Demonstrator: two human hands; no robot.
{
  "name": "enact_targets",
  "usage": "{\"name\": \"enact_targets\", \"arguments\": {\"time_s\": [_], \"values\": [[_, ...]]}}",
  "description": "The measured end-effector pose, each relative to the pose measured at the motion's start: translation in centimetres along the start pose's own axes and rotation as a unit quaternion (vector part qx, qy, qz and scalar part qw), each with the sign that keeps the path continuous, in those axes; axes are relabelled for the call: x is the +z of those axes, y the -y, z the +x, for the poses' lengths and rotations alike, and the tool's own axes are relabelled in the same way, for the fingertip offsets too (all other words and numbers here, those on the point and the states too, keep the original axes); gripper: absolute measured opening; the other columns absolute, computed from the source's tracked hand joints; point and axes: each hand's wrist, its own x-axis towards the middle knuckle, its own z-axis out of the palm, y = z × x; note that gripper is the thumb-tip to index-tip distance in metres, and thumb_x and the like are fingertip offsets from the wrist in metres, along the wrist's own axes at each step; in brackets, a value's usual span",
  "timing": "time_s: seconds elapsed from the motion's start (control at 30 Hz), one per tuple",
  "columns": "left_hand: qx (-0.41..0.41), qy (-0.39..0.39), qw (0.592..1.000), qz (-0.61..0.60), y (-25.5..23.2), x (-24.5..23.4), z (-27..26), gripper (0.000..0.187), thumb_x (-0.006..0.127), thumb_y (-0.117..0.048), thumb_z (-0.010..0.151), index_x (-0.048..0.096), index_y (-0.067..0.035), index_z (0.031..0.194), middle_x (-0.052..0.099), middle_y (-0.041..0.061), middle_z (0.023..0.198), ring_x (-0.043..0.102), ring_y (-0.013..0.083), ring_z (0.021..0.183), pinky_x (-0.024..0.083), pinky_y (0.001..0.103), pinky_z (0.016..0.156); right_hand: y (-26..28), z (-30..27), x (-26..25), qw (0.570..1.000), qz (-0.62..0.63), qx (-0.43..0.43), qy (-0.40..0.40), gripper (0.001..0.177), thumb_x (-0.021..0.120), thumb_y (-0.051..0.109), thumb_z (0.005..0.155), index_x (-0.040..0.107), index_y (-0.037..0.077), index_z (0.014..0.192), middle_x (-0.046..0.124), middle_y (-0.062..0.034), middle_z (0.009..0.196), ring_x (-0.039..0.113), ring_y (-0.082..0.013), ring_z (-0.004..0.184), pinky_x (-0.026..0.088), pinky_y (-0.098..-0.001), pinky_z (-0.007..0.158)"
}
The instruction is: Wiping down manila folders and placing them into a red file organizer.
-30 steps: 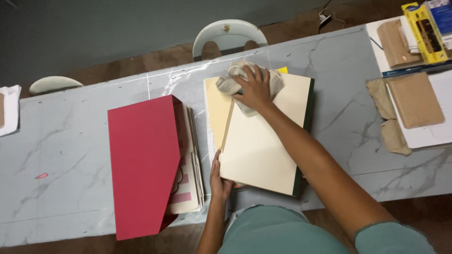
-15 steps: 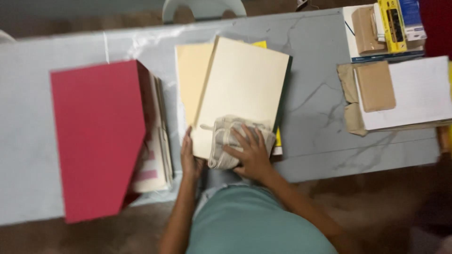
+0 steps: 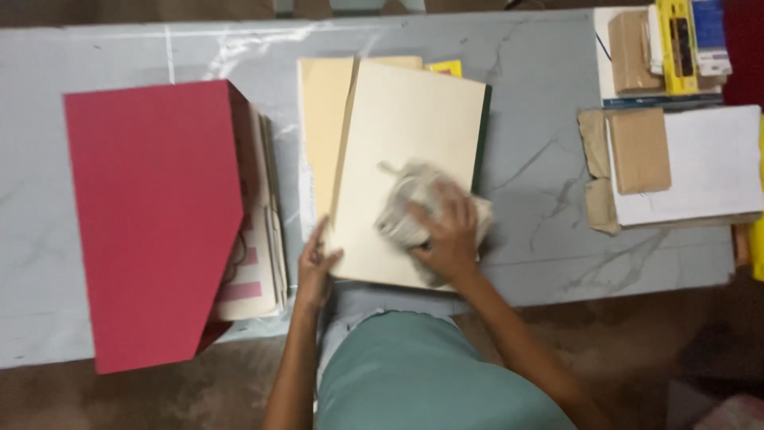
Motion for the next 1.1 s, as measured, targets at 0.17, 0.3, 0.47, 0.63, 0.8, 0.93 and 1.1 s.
{"name": "enact_targets", "arguments": {"time_s": [0.17, 0.3, 0.47, 0.63, 0.8, 0.93, 1.1], "values": [[-0.042, 0.036, 0.997, 0.049, 0.2, -1.6, -1.0, 0.084, 0.076, 0.007, 0.079, 0.043, -0.011, 0.154, 0.070, 0.017, 0.122, 0.074, 0.0303, 0.097, 0.065, 0.041, 0.076, -5.3, 4.8, 3.2, 0.996, -0.026, 0.090, 0.002, 0.078, 0.081, 0.053, 0.062, 0.066, 0.038, 0.137, 0.045, -0.0123, 0.156, 0.038, -0.0431, 0.144, 0.026, -0.0667, 0.112], [-0.045, 0.047, 0.997, 0.039, -0.7, -0.6, -0.8, 0.081, 0.076, 0.006, 0.080, 0.046, -0.013, 0.153, 0.073, 0.017, 0.117, 0.075, 0.0304, 0.092, 0.066, 0.040, 0.073, -11.3, 14.0, 6.7, 0.986, -0.038, 0.160, -0.033, 0.075, 0.086, 0.048, 0.069, 0.065, 0.031, 0.139, 0.044, -0.0109, 0.154, 0.039, -0.0436, 0.139, 0.032, -0.0689, 0.105], [-0.061, 0.053, 0.996, 0.048, 1.6, -2.4, 0.2, 0.074, 0.076, 0.003, 0.083, 0.049, -0.011, 0.151, 0.076, 0.018, 0.103, 0.077, 0.0300, 0.084, 0.066, 0.039, 0.069, -14.7, 20.1, 9.7, 0.979, -0.038, 0.199, -0.027, 0.076, 0.081, 0.059, 0.077, 0.058, 0.036, 0.145, 0.043, -0.0064, 0.152, 0.036, -0.0397, 0.139, 0.032, -0.0695, 0.103], [-0.124, 0.051, 0.988, -0.080, 0.5, 1.1, -2.1, 0.069, 0.070, -0.003, 0.089, 0.047, -0.011, 0.153, 0.070, 0.023, 0.124, 0.074, 0.0370, 0.101, 0.063, 0.048, 0.082, -9.6, 15.1, 6.6, 0.991, -0.055, 0.113, -0.046, 0.077, 0.083, 0.051, 0.075, 0.061, 0.031, 0.146, 0.043, -0.0110, 0.155, 0.034, -0.0438, 0.143, 0.026, -0.0702, 0.106], [-0.244, 0.034, 0.942, -0.229, -0.1, 2.3, -1.4, 0.080, 0.043, -0.070, 0.095, 0.029, -0.028, 0.162, 0.056, 0.016, 0.146, 0.064, 0.0323, 0.120, 0.057, 0.048, 0.097, 1.3, 3.5, -0.8, 0.984, -0.131, -0.042, 0.112, 0.094, 0.062, 0.082, 0.061, 0.052, 0.044, 0.146, 0.030, -0.0004, 0.169, 0.019, -0.0395, 0.156, 0.013, -0.0652, 0.124], [-0.264, 0.005, 0.943, -0.203, -2.1, 4.2, -1.1, 0.089, 0.042, -0.082, 0.088, 0.048, -0.024, 0.154, 0.060, 0.019, 0.143, 0.062, 0.0380, 0.126, 0.052, 0.052, 0.102, 2.7, -3.1, 2.9, 0.972, 0.140, -0.182, 0.052, 0.089, 0.069, 0.077, 0.057, 0.058, 0.048, 0.140, 0.044, -0.0115, 0.156, 0.034, -0.0472, 0.144, 0.028, -0.0674, 0.107], [-0.268, -0.038, 0.960, -0.078, 2.5, 0.6, 0.8, 0.084, 0.050, -0.075, 0.093, 0.052, -0.015, 0.151, 0.059, 0.021, 0.143, 0.062, 0.0369, 0.125, 0.049, 0.052, 0.108, 2.9, 4.2, 3.1, 0.977, 0.083, -0.174, 0.093, 0.082, 0.038, 0.093, 0.076, 0.056, 0.046, 0.140, 0.039, -0.0071, 0.161, 0.031, -0.0416, 0.150, 0.021, -0.0730, 0.112]]}}
